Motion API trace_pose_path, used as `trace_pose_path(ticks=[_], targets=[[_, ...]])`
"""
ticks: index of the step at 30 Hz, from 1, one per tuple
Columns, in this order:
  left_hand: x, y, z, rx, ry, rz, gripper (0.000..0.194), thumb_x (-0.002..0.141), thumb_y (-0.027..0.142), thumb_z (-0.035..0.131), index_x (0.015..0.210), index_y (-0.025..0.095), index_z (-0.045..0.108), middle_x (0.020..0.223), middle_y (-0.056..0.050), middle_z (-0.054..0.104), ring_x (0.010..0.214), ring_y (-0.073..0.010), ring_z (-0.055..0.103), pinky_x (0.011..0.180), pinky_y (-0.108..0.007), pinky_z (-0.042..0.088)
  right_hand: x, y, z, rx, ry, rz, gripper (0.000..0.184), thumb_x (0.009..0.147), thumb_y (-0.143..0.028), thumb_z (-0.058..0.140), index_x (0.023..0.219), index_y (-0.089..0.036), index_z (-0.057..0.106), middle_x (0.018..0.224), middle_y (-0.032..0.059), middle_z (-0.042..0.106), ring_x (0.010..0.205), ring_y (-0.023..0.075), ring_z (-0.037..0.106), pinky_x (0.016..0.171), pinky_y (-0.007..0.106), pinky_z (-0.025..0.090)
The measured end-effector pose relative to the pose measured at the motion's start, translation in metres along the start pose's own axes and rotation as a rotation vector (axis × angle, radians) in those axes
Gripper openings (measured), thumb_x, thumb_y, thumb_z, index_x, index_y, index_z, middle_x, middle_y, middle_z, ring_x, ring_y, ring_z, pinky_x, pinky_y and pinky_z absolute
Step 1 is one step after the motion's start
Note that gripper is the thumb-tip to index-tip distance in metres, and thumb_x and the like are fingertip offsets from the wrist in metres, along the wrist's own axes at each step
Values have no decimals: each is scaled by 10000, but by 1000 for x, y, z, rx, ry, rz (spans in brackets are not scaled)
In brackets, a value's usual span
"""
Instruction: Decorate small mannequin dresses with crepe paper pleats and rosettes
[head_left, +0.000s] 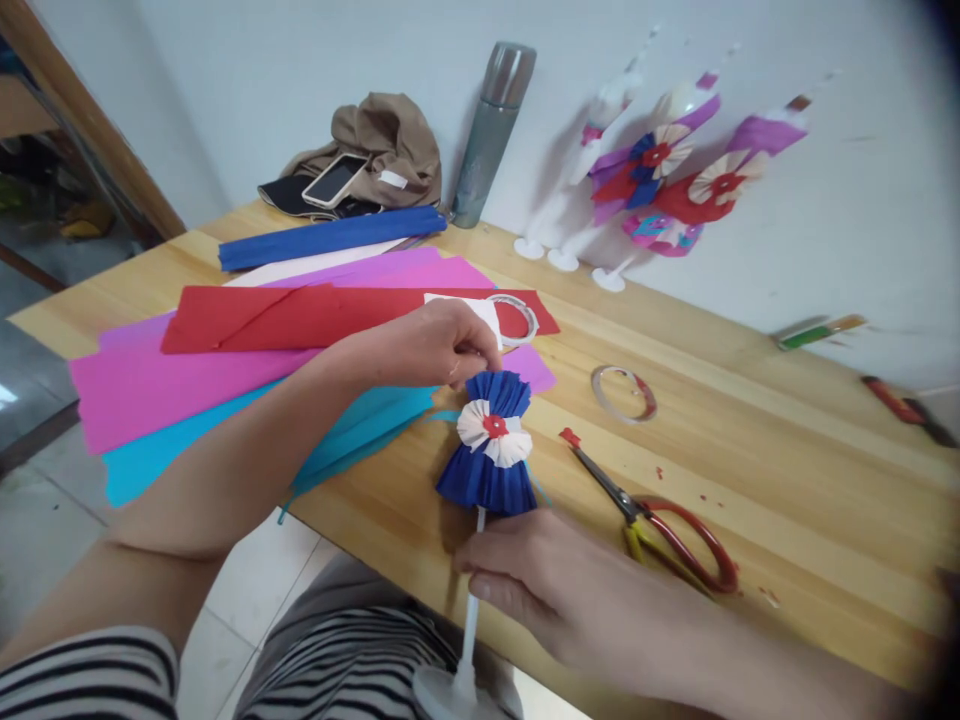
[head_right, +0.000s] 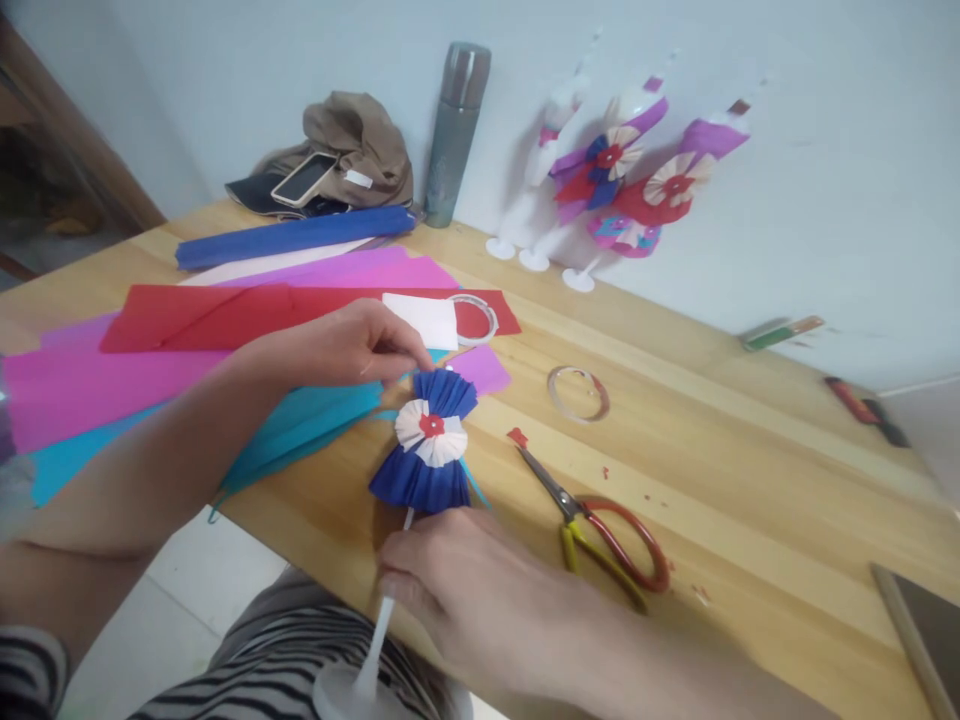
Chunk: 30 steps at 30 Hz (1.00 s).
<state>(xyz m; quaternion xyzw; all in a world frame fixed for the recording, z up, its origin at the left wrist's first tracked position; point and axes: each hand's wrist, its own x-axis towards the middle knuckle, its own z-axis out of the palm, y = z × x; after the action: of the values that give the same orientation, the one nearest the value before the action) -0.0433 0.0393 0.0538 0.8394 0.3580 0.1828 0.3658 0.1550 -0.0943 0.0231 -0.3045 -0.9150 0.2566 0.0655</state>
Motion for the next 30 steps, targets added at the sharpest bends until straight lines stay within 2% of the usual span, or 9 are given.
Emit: trace_pose_path(ticks=[3,5,8,11,15,18,21,24,30], targets=[[2,-5,3,-79,119,28,290,775,44,542,904,108,794,608,0,674,565,-88,583,548,-176,445,-5,-4,8,179,8,187,293,884,-106,508,612,-215,494,576,-2,602,511,141,589,464,242,410],[4,-7,6,-140,229,38,283,819,79,531,940,112,785,592,-3,661,564,-95,592,547,-183,460,-10,-8,11,188,91,234,302,893,-83,482,625,-204,548,578,6,603,514,140,575,464,239,399],[6,-9,7,-209,464,56,267,850,130,535,965,108,774,613,-12,667,551,-94,584,523,-187,448,-19,-10,11,185,268,250,291,933,-82,474,749,-187,673,601,10,639,505,129,579,460,226,416],[6,-9,8,-295,635,105,249,833,169,569,956,108,777,604,1,654,516,-83,548,498,-188,425,-23,3,5,86,504,167,266,952,-70,492,840,-169,711,660,28,672,559,130,632,504,214,481],[5,-8,16,-412,632,129,227,788,209,621,924,139,790,574,18,646,489,-76,514,489,-189,412,-17,38,-16,-237,790,52,199,946,-58,558,946,-151,733,772,74,732,668,166,699,601,252,562],[6,-6,26,-528,527,113,225,754,231,657,918,152,789,552,25,647,468,-76,507,479,-191,413,-9,66,-34,-377,894,45,193,951,-84,576,974,-147,757,779,89,740,699,187,712,610,272,574],[12,4,31,-609,496,64,225,723,253,703,901,147,792,614,2,698,504,-86,554,513,-203,456,0,84,-41,-390,912,52,225,962,-110,559,1001,-164,774,768,85,751,689,188,716,629,282,579],[22,22,29,-628,603,59,241,711,282,741,897,137,792,722,-30,744,606,-111,626,587,-219,507,11,92,-34,-359,917,66,235,964,-122,548,978,-170,778,754,81,759,644,177,708,614,270,560],[45,52,16,-532,680,59,228,720,354,763,790,137,754,535,28,580,502,-91,494,471,-204,376,20,87,-18,-325,916,14,270,971,-122,538,834,-180,763,666,51,747,561,154,682,546,238,494]])
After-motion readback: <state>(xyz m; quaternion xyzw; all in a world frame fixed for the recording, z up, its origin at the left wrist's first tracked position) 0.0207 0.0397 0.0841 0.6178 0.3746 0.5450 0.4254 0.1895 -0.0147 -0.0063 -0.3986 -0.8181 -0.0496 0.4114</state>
